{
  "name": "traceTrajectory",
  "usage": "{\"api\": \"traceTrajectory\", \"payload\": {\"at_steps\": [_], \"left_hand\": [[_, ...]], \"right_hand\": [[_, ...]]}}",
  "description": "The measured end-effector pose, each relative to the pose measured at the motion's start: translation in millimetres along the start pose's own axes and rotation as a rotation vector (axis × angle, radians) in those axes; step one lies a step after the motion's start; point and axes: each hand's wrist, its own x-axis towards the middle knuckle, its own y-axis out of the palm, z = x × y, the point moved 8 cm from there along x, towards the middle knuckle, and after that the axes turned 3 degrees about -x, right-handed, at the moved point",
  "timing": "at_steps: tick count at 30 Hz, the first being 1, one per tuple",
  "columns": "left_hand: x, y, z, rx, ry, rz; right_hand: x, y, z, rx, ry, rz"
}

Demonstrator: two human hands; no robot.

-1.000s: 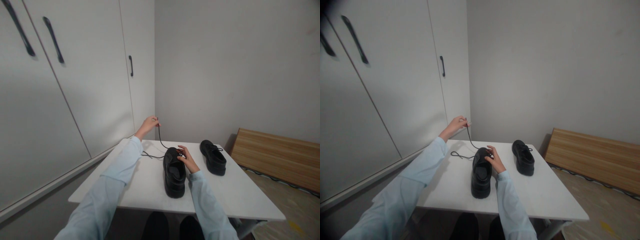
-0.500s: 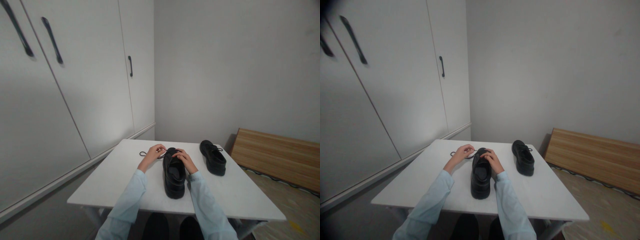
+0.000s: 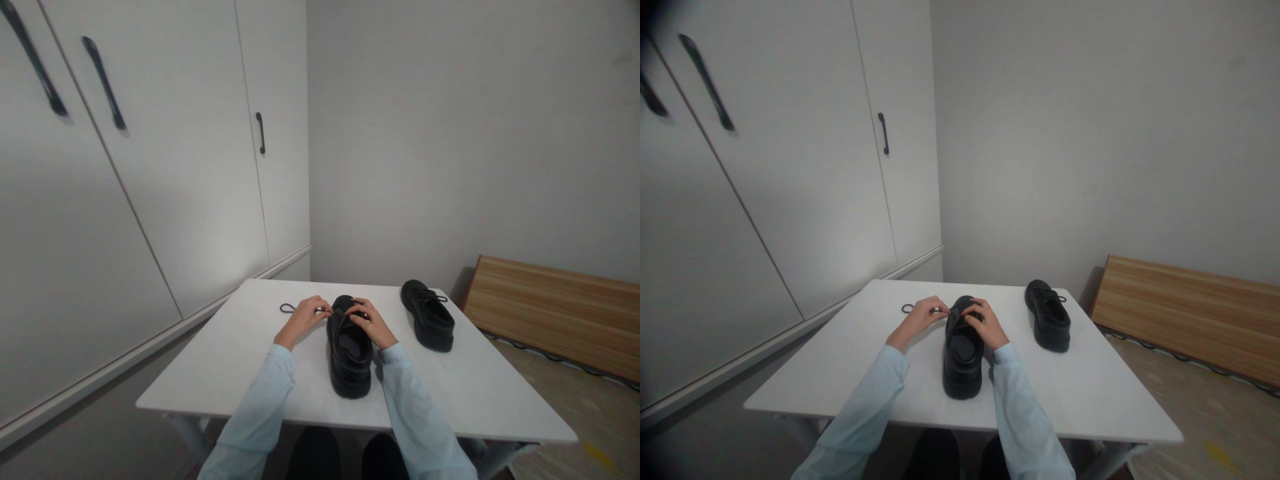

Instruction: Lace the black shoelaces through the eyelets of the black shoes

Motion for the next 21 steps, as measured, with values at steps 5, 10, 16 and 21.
{"api": "traceTrajectory", "payload": {"at_steps": [5,10,16,21], "left_hand": [[1.5,6.1,2.6,-0.044,-0.020,0.001],[2.7,9.1,8.8,-0.155,-0.098,-0.037],[4.2,16.0,19.0,-0.222,-0.123,-0.035],[5.1,18.1,24.5,-0.233,-0.123,-0.049]], "right_hand": [[1.5,0.4,0.8,-0.069,0.001,0.012],[1.6,3.8,-3.8,-0.187,0.021,0.031],[3.0,6.3,2.9,-0.353,0.024,0.072],[5.7,6.9,12.7,-0.488,0.067,0.139]]}}
